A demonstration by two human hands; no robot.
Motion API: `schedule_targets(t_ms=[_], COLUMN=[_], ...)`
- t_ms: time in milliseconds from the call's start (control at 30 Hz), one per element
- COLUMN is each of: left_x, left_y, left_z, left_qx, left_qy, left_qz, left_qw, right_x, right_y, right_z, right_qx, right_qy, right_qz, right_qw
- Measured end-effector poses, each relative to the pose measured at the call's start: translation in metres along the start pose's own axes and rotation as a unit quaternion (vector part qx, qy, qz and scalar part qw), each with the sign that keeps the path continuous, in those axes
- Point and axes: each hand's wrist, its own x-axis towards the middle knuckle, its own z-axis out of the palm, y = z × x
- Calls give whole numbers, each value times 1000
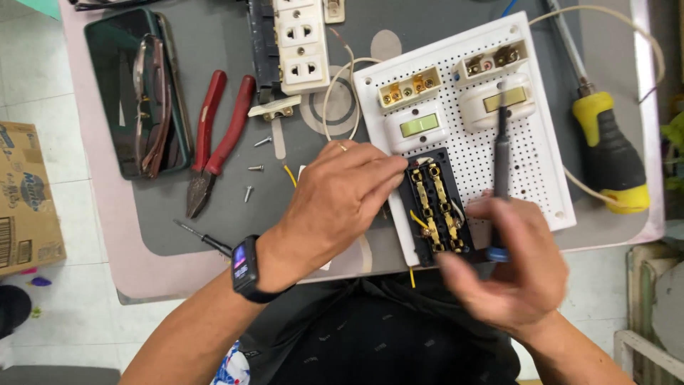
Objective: Assembling electrical components like sockets and switches onto a power strip baseplate using a screwdriver.
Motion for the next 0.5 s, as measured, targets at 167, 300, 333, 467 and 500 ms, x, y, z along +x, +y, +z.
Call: schedule_targets(t_ms=[167,300,333,467,500], left_x=[-4,-5,-7,-6,-5], left_y=[-1,-8,-11,-11,-10], left_z=[3,7,8,4,3], left_qx=[38,20,9,-15,-35], left_qy=[15,10,11,8,3], left_qz=[19,28,28,28,17], left_qw=[999,999,1000,999,999], right_x=[12,54,68,72,69], right_y=[-29,-28,-30,-22,-21], right_z=[-41,-49,-44,-32,-29], right_qx=[-7,-57,-4,10,-42], right_qy=[24,-4,8,15,21], right_qz=[154,-24,-61,-75,-51], right_qw=[988,998,998,997,998])
